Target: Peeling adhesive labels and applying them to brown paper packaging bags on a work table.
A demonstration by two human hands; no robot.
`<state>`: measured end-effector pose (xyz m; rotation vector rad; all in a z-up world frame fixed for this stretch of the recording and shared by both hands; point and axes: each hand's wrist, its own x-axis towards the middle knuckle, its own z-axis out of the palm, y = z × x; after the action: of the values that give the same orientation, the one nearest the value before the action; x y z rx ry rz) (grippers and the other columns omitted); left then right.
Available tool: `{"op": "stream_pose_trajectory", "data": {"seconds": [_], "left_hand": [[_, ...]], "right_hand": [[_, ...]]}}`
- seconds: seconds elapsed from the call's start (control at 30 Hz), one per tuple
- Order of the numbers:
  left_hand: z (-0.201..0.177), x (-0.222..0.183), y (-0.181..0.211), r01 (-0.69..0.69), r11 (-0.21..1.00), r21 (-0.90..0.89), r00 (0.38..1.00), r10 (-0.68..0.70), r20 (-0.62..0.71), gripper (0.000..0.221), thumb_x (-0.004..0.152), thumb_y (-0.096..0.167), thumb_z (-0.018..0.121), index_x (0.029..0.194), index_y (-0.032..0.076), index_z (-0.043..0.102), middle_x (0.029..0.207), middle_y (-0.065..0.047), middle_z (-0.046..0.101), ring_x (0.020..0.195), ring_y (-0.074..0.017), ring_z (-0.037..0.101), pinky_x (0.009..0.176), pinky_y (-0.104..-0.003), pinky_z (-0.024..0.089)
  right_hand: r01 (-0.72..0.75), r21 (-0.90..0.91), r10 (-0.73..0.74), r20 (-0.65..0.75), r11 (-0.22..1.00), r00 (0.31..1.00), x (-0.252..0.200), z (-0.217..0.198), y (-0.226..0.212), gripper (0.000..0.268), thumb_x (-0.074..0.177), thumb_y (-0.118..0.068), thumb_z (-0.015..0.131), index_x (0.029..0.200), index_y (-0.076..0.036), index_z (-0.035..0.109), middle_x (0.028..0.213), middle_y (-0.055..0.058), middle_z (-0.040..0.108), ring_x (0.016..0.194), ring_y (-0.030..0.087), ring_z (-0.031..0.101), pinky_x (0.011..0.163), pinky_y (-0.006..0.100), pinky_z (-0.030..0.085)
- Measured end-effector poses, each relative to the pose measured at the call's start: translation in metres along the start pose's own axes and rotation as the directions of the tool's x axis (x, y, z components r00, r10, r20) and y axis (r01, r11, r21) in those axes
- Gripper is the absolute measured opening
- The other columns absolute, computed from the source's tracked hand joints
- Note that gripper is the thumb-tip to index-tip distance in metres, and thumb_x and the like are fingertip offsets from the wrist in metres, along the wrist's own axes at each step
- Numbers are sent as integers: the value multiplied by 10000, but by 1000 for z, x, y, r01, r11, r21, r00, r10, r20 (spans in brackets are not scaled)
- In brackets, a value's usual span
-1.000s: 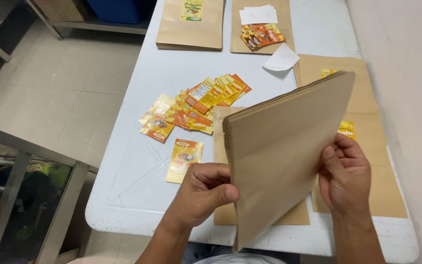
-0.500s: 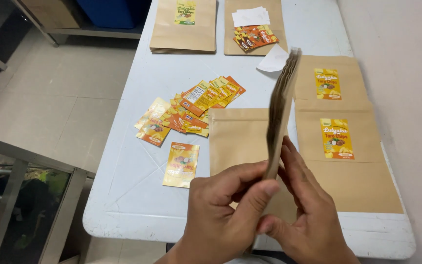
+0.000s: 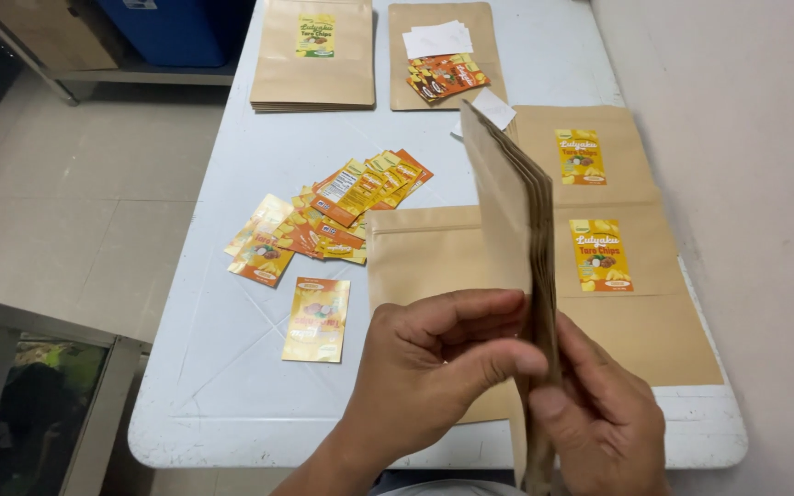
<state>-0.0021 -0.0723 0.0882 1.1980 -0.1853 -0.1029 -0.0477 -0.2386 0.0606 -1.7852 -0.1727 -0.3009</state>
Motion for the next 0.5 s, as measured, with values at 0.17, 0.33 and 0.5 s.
{"op": "stream_pose_trajectory", "data": {"seconds": [0.17, 0.33, 0.5], "left_hand": [[-21, 8, -1, -144, 912, 384, 979, 187, -77, 59, 920, 113, 724, 912, 60, 749, 767, 4, 754, 685, -62, 646, 626, -231, 536], [-76, 9, -4, -74, 969, 237, 940, 147, -307, 98, 940, 93, 686, 995, 16, 712, 785, -44, 722, 700, -99, 631, 632, -261, 568], [-104, 14, -8, -50, 983, 175, 920, 113, -376, 184, 950, 128, 673, 1085, 4, 683, 843, -56, 699, 759, -143, 637, 650, -298, 576]], "right_hand": [[-125, -555, -11, -234, 823, 972, 7, -27, 9, 283, 1022, -221, 544, 1146, -56, 739, 585, 9, 522, 520, 130, 456, 535, 321, 425], [-177, -592, -85, -387, 786, 918, 7, -58, 19, 238, 1146, -163, 583, 1162, 42, 703, 661, 18, 390, 613, 141, 348, 554, 335, 337], [-89, -536, -167, -411, 840, 896, 15, -70, 20, 220, 1247, -63, 581, 1237, 136, 675, 765, 23, 387, 716, 127, 333, 616, 298, 306]]}}
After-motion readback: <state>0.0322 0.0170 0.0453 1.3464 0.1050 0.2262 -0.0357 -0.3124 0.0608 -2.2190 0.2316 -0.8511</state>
